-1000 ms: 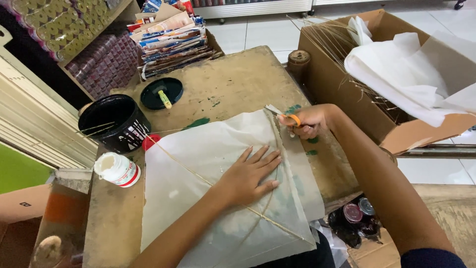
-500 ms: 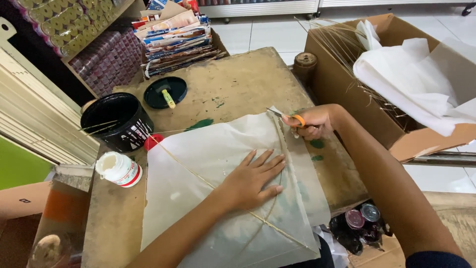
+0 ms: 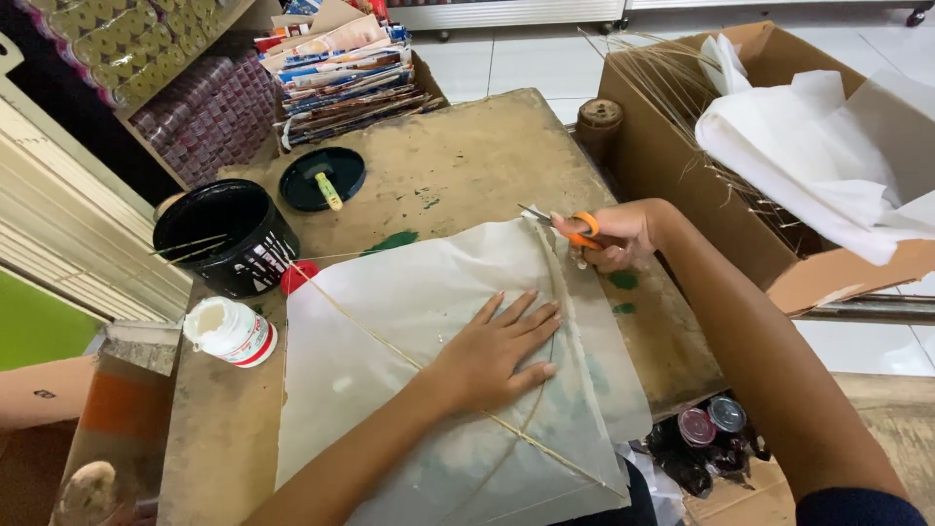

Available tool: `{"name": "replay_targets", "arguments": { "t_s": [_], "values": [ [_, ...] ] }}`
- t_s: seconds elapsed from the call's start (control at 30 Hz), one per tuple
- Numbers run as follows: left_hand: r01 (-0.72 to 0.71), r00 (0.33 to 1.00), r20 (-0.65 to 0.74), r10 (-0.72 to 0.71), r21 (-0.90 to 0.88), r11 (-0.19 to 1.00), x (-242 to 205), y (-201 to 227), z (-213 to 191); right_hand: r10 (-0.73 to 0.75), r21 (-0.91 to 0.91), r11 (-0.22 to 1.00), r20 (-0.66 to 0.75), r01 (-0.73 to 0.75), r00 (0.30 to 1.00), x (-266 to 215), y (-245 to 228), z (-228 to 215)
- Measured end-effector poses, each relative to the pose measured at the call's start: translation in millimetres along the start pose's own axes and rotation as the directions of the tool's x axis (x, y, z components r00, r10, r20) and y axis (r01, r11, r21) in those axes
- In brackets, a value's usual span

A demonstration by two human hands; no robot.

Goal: Trimming excess paper from a kite frame using scissors to finalize the shape

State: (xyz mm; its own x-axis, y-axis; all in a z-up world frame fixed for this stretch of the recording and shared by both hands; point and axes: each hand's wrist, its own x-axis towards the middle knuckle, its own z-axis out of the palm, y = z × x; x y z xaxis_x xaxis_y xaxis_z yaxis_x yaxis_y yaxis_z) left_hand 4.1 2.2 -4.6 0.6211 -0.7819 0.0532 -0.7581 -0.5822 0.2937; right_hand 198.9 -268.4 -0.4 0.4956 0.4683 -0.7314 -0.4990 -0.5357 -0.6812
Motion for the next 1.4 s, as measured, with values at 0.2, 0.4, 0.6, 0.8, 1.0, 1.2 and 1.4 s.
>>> {"name": "replay_targets", "arguments": {
  "t_s": [0.2, 0.4, 0.6, 0.8, 1.0, 1.2, 1.4],
  "values": [
    [-0.018, 0.998, -0.067, -0.002, -0.298, 0.954, 3.9, -10.7, -6.6, -0.043, -0.034, 0.999, -0.015, 0.043, 0.999, 5.2, 4.2, 0.8],
    [0.062, 0.956, -0.199, -0.215, -0.580, 0.812, 3.3, -21.1, -28.0, -0.055, -0.048, 0.997, -0.007, 0.054, 0.998, 0.0, 2.1, 6.1],
    [0.057, 0.930, -0.349, -0.118, -0.179, 0.982, 27.6, -56.2, -36.3, -0.062, -0.031, 0.998, -0.003, 0.062, 0.998, 9.0, 10.9, -5.8],
    [0.239, 0.971, -0.054, -0.235, 0.094, 0.966, 31.7, -67.1, -38.1, -0.070, 0.051, 0.996, -0.031, 0.072, 0.997, 1.2, 7.0, 5.3],
    [0.279, 0.956, 0.066, -0.285, 0.082, 0.957, 30.1, -58.9, -44.9, -0.033, 0.007, 0.999, -0.002, 0.033, 0.999, -6.8, 0.1, 8.2],
    [0.276, 0.957, 0.073, -0.281, 0.076, 0.958, 31.0, -63.7, -42.1, 0.037, -0.095, 0.995, 0.039, -0.033, 0.999, 2.0, 5.6, -8.3],
    [0.277, 0.958, 0.057, -0.280, 0.053, 0.959, 29.6, -61.3, -42.5, 0.012, -0.026, 1.000, 0.053, -0.011, 0.999, -6.4, -10.0, 4.5]
  ]
}}
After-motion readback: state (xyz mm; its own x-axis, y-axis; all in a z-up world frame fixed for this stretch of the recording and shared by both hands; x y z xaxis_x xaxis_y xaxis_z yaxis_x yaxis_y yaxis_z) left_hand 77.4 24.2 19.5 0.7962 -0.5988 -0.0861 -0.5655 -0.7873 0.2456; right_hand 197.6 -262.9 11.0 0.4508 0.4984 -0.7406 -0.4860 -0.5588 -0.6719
